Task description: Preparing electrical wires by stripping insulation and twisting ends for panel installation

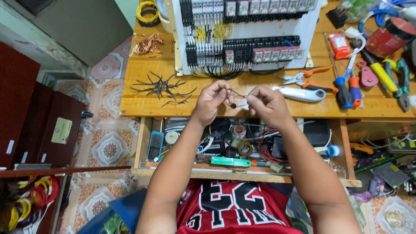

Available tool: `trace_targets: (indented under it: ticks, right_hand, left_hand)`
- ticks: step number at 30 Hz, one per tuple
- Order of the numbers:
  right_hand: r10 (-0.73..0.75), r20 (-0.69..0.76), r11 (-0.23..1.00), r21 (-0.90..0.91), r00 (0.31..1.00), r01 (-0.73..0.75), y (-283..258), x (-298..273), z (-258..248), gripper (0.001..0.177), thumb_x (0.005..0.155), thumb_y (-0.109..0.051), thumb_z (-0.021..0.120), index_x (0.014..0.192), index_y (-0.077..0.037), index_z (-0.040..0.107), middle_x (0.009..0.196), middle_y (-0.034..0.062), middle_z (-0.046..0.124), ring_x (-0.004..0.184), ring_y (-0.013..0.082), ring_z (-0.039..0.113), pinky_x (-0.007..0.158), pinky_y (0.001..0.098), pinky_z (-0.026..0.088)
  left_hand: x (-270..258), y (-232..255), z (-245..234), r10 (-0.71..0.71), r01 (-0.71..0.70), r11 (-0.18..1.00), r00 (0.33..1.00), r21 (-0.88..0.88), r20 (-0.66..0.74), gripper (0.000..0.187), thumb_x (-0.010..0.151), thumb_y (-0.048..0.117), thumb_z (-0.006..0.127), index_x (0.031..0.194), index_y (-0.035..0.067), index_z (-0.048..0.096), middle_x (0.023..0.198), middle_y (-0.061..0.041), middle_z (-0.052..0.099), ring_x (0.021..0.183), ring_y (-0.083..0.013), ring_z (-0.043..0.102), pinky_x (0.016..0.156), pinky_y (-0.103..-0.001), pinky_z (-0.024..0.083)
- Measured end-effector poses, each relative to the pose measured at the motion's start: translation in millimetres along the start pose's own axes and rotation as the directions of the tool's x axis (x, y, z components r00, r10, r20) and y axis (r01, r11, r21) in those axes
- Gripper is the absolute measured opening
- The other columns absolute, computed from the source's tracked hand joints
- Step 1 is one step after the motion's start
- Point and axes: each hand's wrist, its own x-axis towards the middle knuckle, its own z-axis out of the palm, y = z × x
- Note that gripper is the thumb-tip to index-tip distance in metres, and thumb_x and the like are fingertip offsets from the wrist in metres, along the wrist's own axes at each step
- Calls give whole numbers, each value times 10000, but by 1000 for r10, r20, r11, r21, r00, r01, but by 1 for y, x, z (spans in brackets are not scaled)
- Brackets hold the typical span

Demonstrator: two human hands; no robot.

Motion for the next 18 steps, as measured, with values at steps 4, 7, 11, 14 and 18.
trace_targets:
  ticks: [4, 7, 11, 14, 18]
  right_hand:
    - [-37, -128, 997, -77, 991, 27, -10, 4, 4, 216, 898, -68, 788, 1109, -71, 745, 797, 127, 699, 584, 191, 580, 556, 291, 500]
    - [17, -47, 987, -160, 999, -24, -21, 5, 10, 286, 938, -107, 736, 1224, -105, 734, 622, 82, 625, 570, 158, 554, 566, 315, 496]
    - [67, -21, 991, -116, 998, -69, -7, 1, 17, 193, 957, -102, 710, 1145, -99, 754, 570, 73, 636, 540, 127, 509, 548, 286, 468]
    - [73, -40, 990, -118, 997, -77, -4, 1, 15, 129, 964, -118, 714, 1073, -122, 783, 573, 43, 660, 527, 96, 507, 534, 255, 454]
    - [106, -79, 990, -82, 991, -113, -10, 1, 11, 92, 957, -117, 720, 1011, -129, 793, 593, 12, 678, 547, 61, 467, 538, 234, 443]
  left_hand:
    - [-2, 8, 1, -70, 71, 997, 997, -35, 21, 116, 1040, 156, 600, 1040, 40, 607, 824, -52, 617, 671, -162, 682, 622, -209, 532]
    - [-1, 15, 6, -113, 115, 993, 993, -42, 35, 140, 1040, 163, 599, 1020, 25, 595, 760, -101, 638, 574, -158, 643, 542, -226, 520]
    - [1, 13, 0, -119, 114, 991, 991, 74, 66, 104, 1061, 110, 552, 1044, 14, 586, 624, -66, 542, 526, -133, 559, 532, -214, 465]
    - [1, 10, -4, -81, 79, 983, 997, 168, 6, 98, 1051, 98, 570, 1068, 24, 632, 684, -45, 571, 558, -79, 520, 548, -192, 436]
    - [7, 32, 5, 67, -42, 865, 997, 500, -32, 101, 1015, 105, 638, 1043, 68, 728, 702, 7, 609, 611, -24, 492, 576, -175, 428]
